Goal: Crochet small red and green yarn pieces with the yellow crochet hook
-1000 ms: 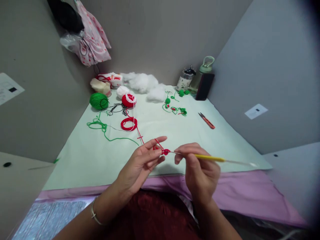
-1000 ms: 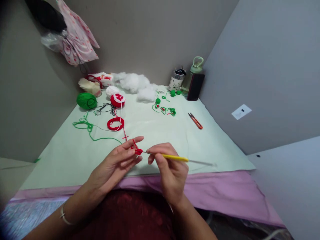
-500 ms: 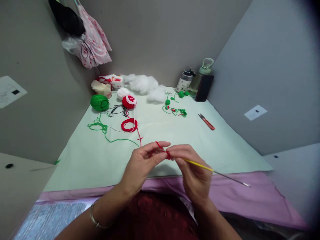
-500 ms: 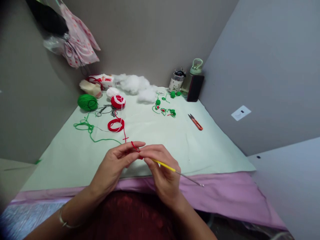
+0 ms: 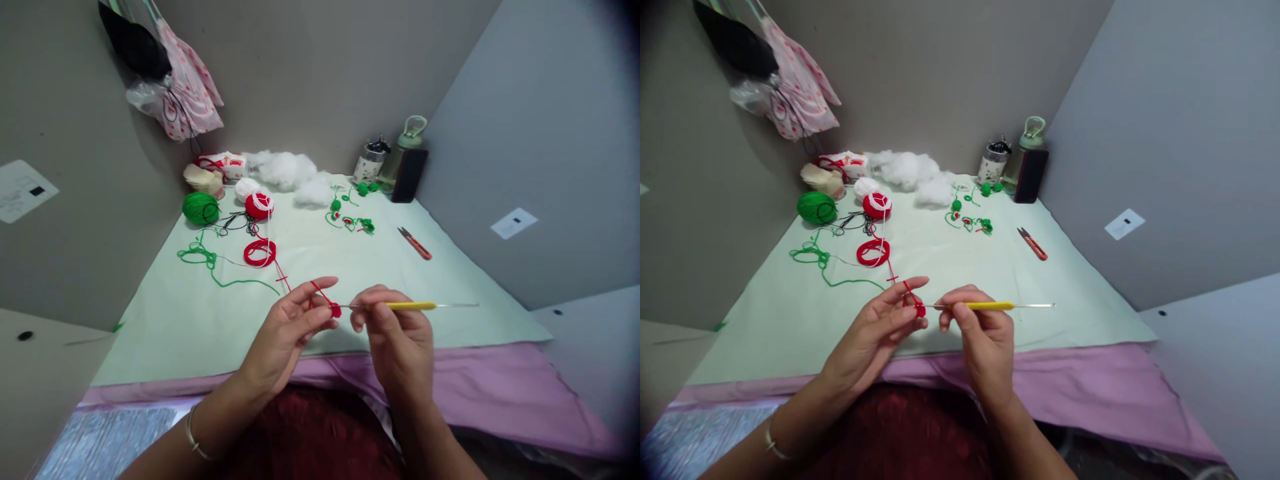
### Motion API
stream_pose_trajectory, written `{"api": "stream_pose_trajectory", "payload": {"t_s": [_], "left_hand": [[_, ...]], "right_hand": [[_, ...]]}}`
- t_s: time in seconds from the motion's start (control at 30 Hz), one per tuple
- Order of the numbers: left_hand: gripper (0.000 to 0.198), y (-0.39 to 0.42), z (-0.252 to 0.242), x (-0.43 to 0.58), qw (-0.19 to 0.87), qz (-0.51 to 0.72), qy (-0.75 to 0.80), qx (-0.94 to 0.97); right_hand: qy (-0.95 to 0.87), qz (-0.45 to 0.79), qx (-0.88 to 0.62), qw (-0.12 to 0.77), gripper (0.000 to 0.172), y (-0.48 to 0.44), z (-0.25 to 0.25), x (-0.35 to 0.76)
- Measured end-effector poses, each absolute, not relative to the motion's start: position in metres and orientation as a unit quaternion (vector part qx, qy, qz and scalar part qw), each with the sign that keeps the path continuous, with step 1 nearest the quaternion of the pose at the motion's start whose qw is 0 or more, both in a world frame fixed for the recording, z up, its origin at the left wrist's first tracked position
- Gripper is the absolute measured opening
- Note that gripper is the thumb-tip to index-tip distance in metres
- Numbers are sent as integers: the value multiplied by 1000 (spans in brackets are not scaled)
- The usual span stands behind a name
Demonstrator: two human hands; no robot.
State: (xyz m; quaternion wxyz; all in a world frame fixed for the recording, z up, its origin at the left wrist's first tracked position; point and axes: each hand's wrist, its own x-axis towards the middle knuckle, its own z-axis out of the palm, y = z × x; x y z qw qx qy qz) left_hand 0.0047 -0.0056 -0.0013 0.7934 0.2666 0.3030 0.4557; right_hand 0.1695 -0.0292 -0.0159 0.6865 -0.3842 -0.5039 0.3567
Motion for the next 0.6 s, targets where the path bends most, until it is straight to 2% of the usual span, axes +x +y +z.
{"api": "stream_pose_trajectory", "payload": {"t_s": [0.1, 0.2, 0.33, 0.4, 0.5, 0.6], "left_hand": [[45, -8, -2, 8, 753, 476, 322, 320], [41, -8, -4, 10, 727, 494, 331, 342], [49, -5, -3, 11, 745, 494, 328, 305], [50, -4, -3, 10, 791, 457, 308, 266], [44, -1, -1, 5, 837, 412, 284, 221], [39, 1, 1, 3, 822, 431, 294, 230]], "right_hand": [[-544, 341, -378, 666, 15, -28, -17, 165], [-582, 302, -391, 647, 22, -29, -19, 162], [-694, 104, -416, 579, 35, -32, -26, 163], [-706, 57, -415, 572, 39, -32, -28, 166], [-613, 178, -421, 645, 24, -29, -22, 169], [-489, 351, -392, 696, 13, -25, -13, 171]]}}
